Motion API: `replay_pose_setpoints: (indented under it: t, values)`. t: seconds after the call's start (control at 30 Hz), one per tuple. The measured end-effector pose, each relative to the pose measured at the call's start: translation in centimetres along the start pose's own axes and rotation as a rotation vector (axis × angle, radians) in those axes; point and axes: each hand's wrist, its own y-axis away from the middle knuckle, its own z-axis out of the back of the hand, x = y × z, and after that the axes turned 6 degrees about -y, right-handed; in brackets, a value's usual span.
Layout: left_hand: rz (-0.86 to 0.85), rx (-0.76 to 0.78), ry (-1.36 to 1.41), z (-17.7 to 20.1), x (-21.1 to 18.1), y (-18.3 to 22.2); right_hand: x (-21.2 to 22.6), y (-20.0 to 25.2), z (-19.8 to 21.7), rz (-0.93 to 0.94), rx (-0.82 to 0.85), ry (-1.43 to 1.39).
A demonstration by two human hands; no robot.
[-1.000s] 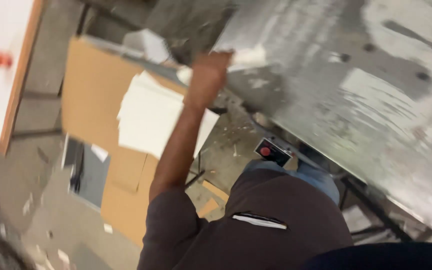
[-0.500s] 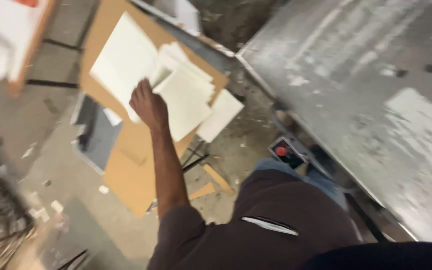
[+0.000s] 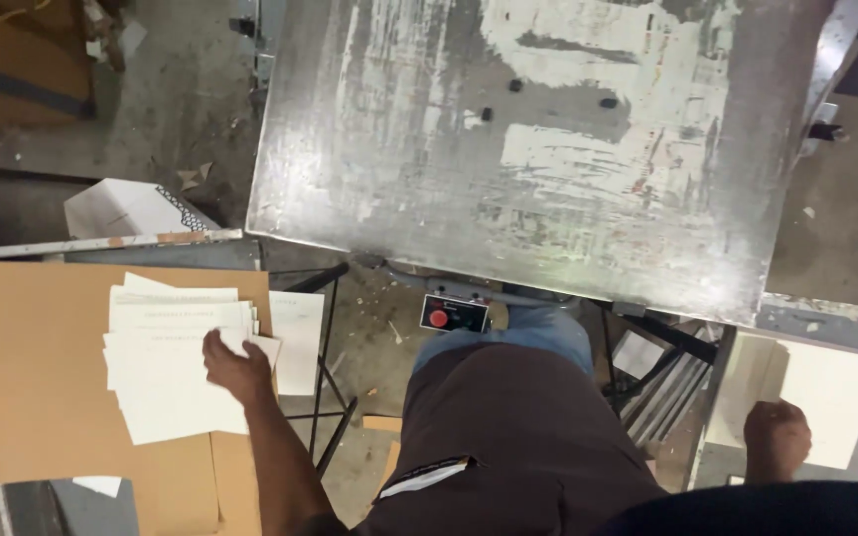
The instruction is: Handling, sorting, and scraping printed planner pages at a manufacturing workstation.
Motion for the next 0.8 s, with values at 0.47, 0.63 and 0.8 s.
replay_pose_setpoints:
  t: [0.47,0.63,0.8]
  values:
    - [-0.556,0.898,1.045,0.7,-34.7,7.0,22.1,-9.7,16.2,0.452,-0.513,-0.324]
    - [0.048,1.614,1.105,5.2,-42.0,9.2,42.3,-7.5,21.8,0.421,0.529,-0.062]
    - [-0.026,1.438,1.080,-4.3,-41.0,10.4,44.4,-4.3,17.3,0.752,0.535,-0.203]
